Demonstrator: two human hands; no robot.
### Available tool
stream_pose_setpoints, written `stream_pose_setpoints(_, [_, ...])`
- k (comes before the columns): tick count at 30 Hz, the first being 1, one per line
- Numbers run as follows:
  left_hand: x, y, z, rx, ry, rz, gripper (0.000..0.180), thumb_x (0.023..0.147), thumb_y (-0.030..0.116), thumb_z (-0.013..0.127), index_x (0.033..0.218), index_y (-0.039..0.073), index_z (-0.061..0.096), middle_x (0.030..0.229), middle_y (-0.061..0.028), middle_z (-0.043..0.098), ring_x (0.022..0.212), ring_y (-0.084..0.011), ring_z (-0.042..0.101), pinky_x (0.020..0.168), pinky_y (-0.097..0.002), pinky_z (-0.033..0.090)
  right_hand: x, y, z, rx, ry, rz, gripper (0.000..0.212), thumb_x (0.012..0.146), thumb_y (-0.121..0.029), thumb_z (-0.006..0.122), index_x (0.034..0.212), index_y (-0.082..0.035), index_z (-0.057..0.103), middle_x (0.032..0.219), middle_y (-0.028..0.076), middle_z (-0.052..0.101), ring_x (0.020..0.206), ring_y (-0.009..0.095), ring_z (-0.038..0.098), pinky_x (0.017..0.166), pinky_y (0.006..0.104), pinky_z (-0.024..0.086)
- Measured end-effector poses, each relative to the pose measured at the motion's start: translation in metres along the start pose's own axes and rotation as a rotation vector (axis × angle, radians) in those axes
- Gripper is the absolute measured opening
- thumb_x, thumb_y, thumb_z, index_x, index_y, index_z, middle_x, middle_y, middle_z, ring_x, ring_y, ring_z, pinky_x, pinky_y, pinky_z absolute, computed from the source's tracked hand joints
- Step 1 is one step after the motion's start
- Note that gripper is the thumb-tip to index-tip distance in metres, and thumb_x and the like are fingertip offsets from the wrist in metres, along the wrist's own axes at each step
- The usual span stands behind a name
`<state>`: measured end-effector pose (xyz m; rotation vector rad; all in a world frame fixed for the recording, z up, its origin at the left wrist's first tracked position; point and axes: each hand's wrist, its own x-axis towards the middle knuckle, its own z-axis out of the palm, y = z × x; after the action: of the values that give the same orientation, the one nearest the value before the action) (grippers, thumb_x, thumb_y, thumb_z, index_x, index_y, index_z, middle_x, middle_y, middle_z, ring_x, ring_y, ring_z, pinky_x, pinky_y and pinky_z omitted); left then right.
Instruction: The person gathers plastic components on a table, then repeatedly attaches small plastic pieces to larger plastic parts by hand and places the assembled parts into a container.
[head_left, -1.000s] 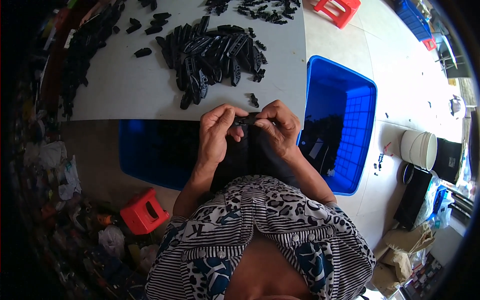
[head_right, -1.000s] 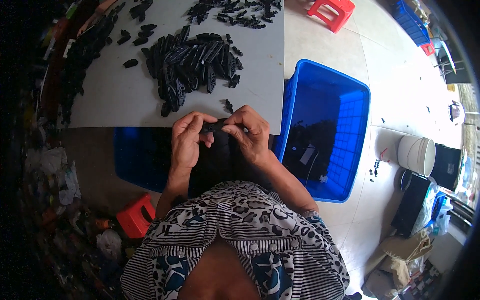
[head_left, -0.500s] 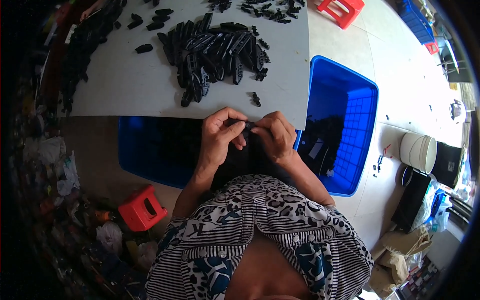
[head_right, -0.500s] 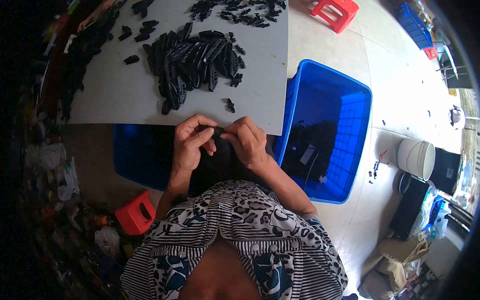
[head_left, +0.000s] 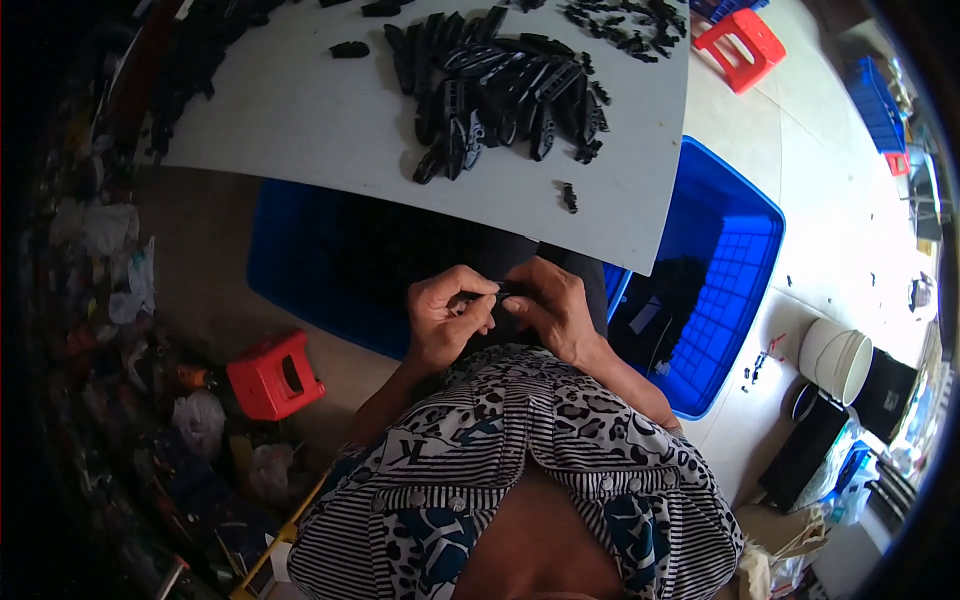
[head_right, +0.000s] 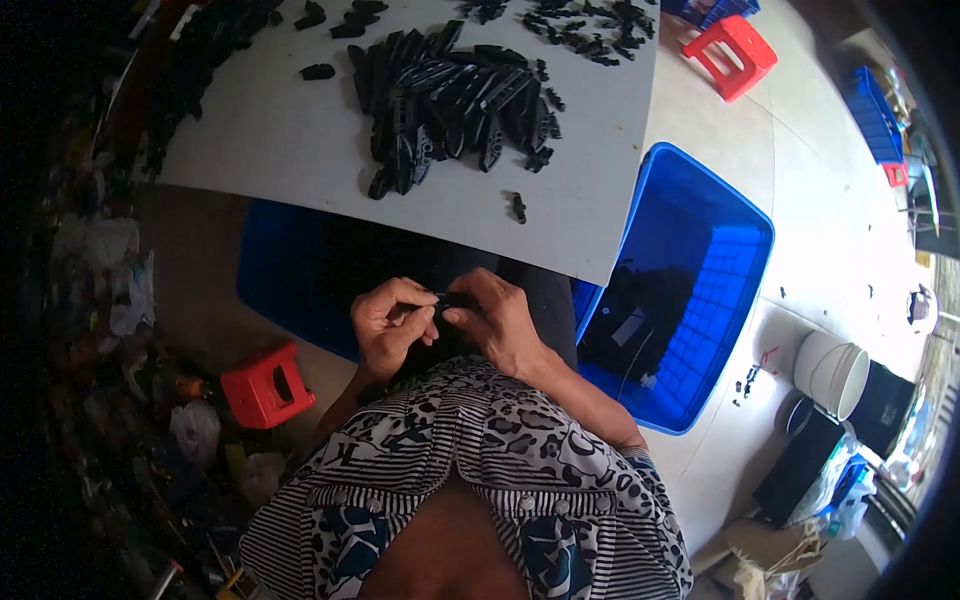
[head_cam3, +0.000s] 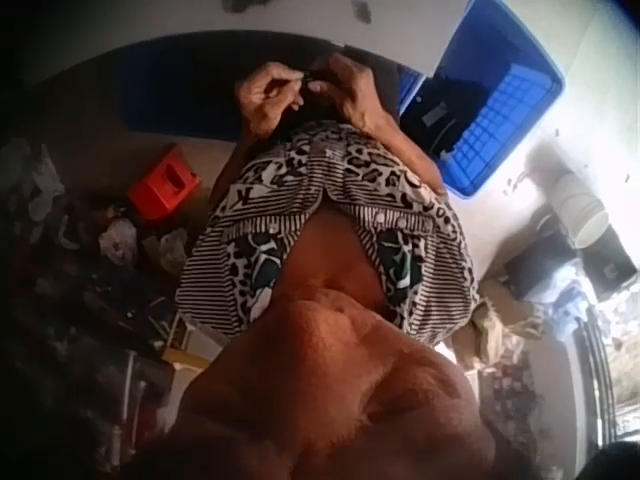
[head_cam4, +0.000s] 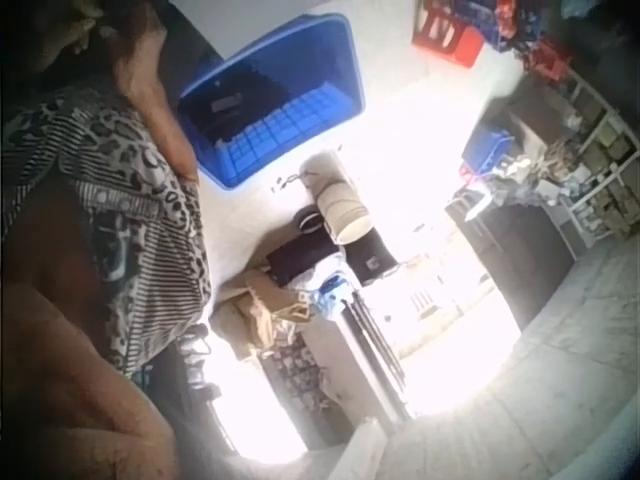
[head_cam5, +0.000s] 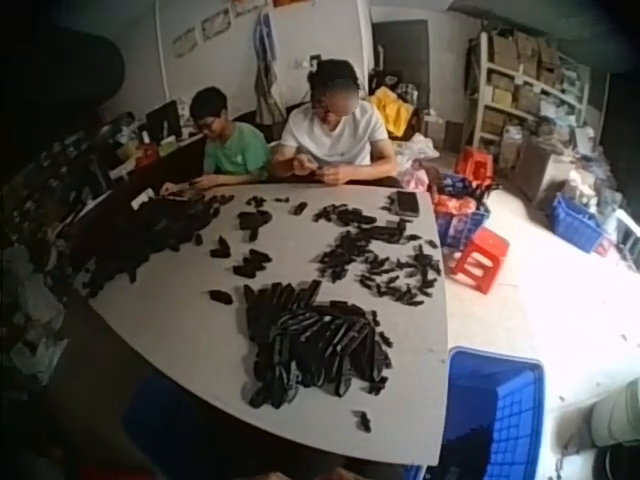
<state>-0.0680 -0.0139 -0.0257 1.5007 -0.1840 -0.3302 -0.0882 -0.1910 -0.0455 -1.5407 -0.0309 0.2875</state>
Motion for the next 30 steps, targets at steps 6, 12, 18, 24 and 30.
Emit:
stream_pose_setpoints(6, [-0.023,-0.011,-0.018,0.011,0.103,0.005,0.007,0.083,-0.006,0.057,0.088,-0.003,0.06,0.079,-0.0072,0.06,0.056,-0.0079,0.057,0.048,-0.0199,0.046,0.005,0.022,0.028,-0.219,-0.016,-0.228,0.022,0.08,-0.011,0.067,0.094,0.003,0.056,0.078,0.017,0.056,0.067,0.031,0.06,0.058,0.0374,0.047])
stream_pose_setpoints(12, [-0.009,-0.038,-0.079,0.231,0.193,-0.179,0.016,0.086,0.0,0.058,0.101,0.0,0.062,0.09,-0.0084,0.059,0.07,-0.0116,0.06,0.055,-0.0215,0.048,0.015,0.005,0.009,-0.535,0.159,-0.409,0.011,0.08,-0.006,0.065,0.089,-0.002,0.059,0.077,0.013,0.052,0.062,0.03,0.058,0.051,0.0375,0.046])
stream_pose_setpoints(18, [0.039,-0.018,-0.061,0.886,0.458,0.131,0.025,0.086,0.012,0.064,0.109,0.007,0.06,0.098,-0.0093,0.054,0.084,-0.0238,0.056,0.071,-0.0337,0.047,0.037,-0.006,-0.042,-0.843,0.589,-0.37,0.017,0.077,-0.003,0.066,0.093,-0.001,0.059,0.082,0.013,0.054,0.066,0.03,0.057,0.056,0.0366,0.046])
stream_pose_setpoints(24, [0.11,-0.01,-0.012,1.247,0.54,0.28,0.032,0.076,0.018,0.074,0.101,0.007,0.057,0.093,-0.0083,0.052,0.083,-0.0246,0.055,0.069,-0.0376,0.047,0.049,0.005,-0.039,-1.058,0.608,-0.204,0.018,0.078,-0.008,0.067,0.088,-0.003,0.054,0.088,0.014,0.054,0.073,0.035,0.057,0.059,0.0406,0.047])
stream_pose_setpoints(30, [0.117,-0.017,-0.016,0.915,0.541,0.366,0.025,0.078,0.01,0.072,0.096,0.005,0.055,0.088,-0.0066,0.051,0.077,-0.0189,0.054,0.061,-0.0335,0.045,0.032,0.006,-0.043,0.049,0.581,-0.207,0.008,0.084,-0.005,0.065,0.085,-0.003,0.057,0.075,0.008,0.061,0.06,0.018,0.06,0.052,0.0271,0.046])
